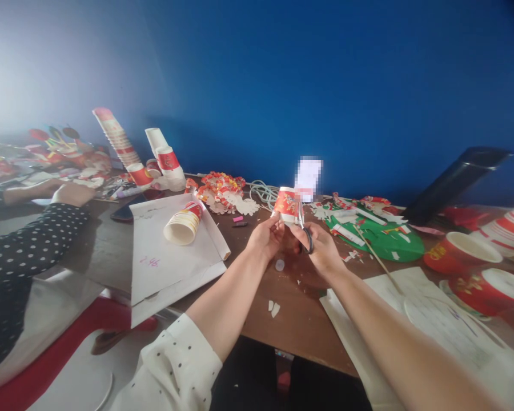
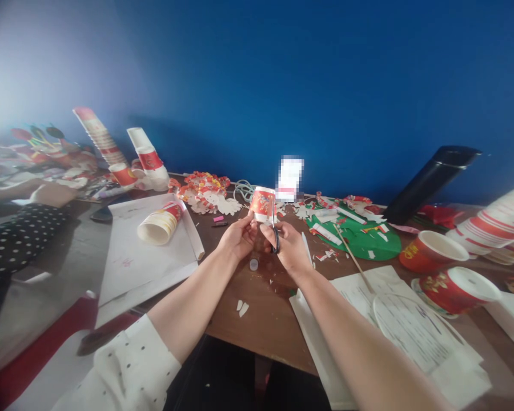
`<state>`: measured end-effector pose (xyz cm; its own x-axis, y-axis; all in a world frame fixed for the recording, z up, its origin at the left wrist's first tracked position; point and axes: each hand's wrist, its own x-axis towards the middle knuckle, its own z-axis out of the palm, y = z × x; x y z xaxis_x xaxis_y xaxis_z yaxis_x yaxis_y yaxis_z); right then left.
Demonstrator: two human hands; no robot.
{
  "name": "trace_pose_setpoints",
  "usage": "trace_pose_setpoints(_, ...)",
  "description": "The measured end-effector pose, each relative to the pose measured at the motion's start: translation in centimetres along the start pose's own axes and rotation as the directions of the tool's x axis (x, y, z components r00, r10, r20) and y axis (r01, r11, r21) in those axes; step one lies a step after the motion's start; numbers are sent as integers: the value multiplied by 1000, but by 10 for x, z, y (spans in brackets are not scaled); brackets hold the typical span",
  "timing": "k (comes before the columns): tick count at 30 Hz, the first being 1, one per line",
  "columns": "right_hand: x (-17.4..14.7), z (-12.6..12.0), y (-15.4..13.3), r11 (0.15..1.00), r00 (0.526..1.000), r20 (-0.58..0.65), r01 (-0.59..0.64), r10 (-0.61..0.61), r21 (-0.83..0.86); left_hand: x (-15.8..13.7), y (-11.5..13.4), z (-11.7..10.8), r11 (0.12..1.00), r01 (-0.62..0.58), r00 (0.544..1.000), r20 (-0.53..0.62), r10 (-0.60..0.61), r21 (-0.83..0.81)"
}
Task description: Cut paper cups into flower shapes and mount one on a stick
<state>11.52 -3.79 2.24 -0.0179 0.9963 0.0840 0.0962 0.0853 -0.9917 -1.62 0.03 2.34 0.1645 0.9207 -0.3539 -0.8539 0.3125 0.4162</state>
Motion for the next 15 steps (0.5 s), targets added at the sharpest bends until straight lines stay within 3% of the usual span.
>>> trace_pose_setpoints(5, -6, 11, -2, 998, 997, 60, -57, 58, -18, 1, 2, 1, 999, -21, 999, 23, 23, -48)
trace_pose_setpoints(9, -8, 17, 4, 999, 994, 109, 9, -4, -42, 3, 3, 2, 996, -43, 999, -13, 42, -78)
trace_pose_setpoints(15, -5, 18, 20, 980, 996, 53, 75, -66, -182, 2, 1, 2, 998, -19, 999, -45, 16, -63)
